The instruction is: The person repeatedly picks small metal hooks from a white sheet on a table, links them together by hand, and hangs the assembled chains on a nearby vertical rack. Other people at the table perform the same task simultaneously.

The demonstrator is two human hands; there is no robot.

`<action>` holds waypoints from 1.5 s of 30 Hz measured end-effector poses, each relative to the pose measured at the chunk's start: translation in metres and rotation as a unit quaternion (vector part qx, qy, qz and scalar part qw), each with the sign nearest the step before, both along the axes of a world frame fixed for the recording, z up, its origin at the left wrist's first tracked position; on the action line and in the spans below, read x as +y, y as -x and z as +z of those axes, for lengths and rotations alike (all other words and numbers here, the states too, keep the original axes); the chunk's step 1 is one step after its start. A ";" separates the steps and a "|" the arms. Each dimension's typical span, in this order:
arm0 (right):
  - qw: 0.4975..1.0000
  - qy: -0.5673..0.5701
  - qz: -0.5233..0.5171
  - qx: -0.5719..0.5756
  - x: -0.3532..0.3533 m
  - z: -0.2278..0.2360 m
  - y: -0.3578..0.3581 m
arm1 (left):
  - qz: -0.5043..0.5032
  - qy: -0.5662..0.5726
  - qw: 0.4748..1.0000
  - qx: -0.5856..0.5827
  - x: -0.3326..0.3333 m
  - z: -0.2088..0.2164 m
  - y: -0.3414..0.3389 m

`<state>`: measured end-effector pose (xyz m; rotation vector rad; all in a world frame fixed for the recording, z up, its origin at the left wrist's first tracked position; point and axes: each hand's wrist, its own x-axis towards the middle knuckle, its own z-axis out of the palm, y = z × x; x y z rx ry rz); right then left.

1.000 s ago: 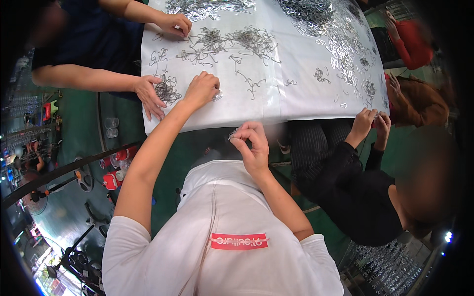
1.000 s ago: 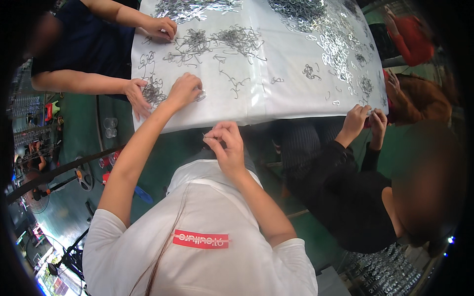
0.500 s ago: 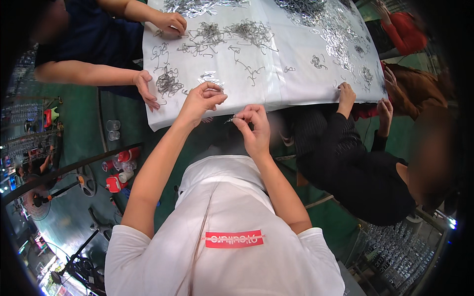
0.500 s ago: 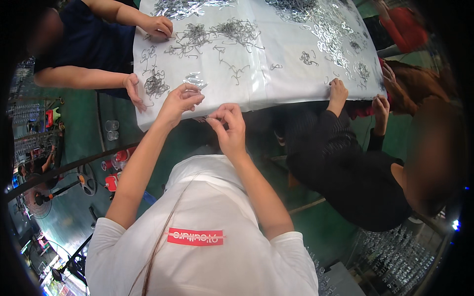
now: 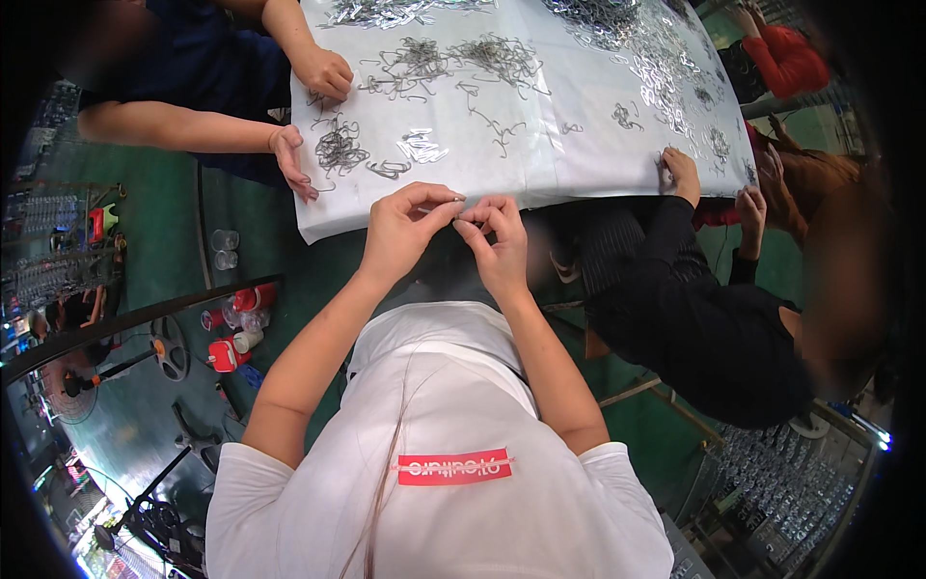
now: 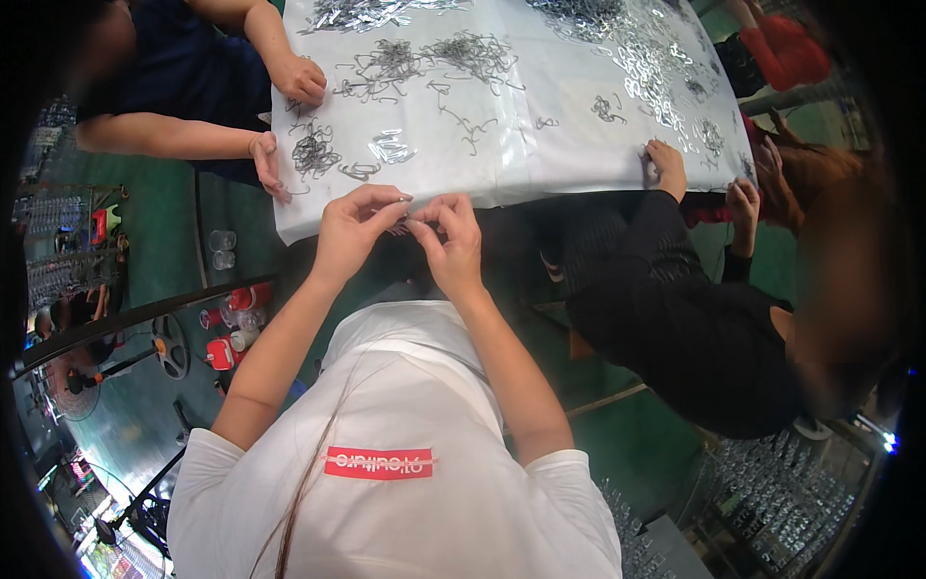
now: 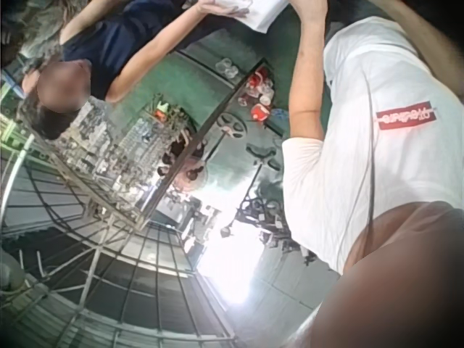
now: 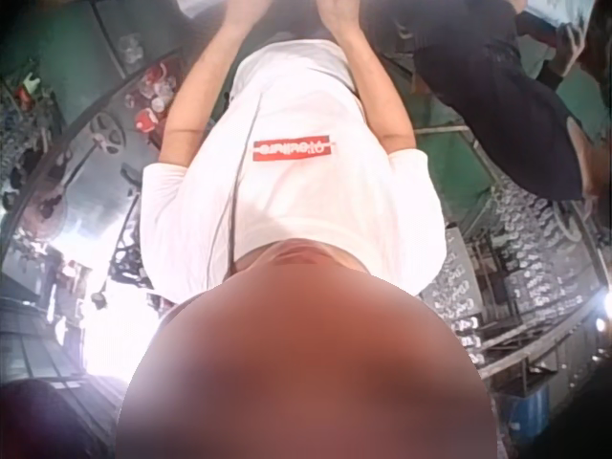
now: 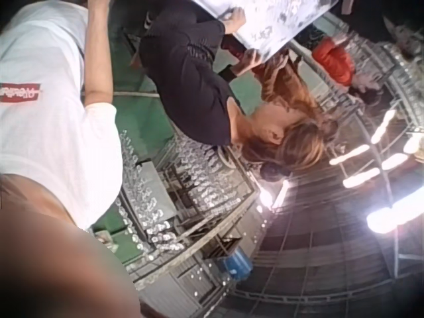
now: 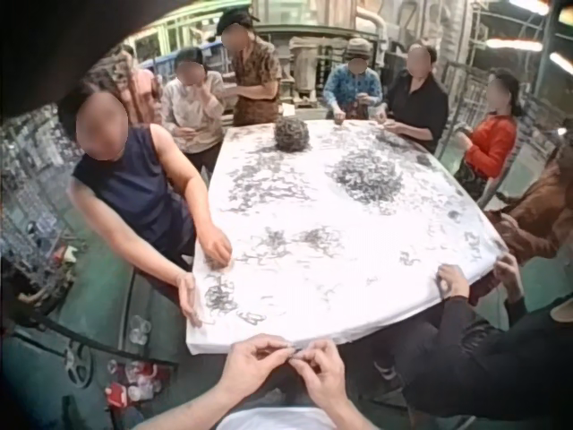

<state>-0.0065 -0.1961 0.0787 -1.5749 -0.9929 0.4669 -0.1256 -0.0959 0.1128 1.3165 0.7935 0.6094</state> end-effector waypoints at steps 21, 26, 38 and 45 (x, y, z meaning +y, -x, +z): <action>0.859 0.336 0.104 -0.372 0.218 -0.086 -0.131 | 0.127 -0.134 0.980 0.072 -0.024 0.002 0.009; 0.923 0.283 0.205 0.160 0.173 -0.055 -0.131 | 0.120 -0.140 0.978 0.097 -0.024 0.001 0.007; 0.906 0.062 0.118 0.403 0.008 0.041 -0.040 | 0.073 -0.185 0.978 0.064 -0.030 -0.007 -0.005; 0.947 -0.033 0.060 0.313 -0.010 0.026 -0.012 | 0.063 -0.210 0.974 0.063 -0.035 0.002 -0.010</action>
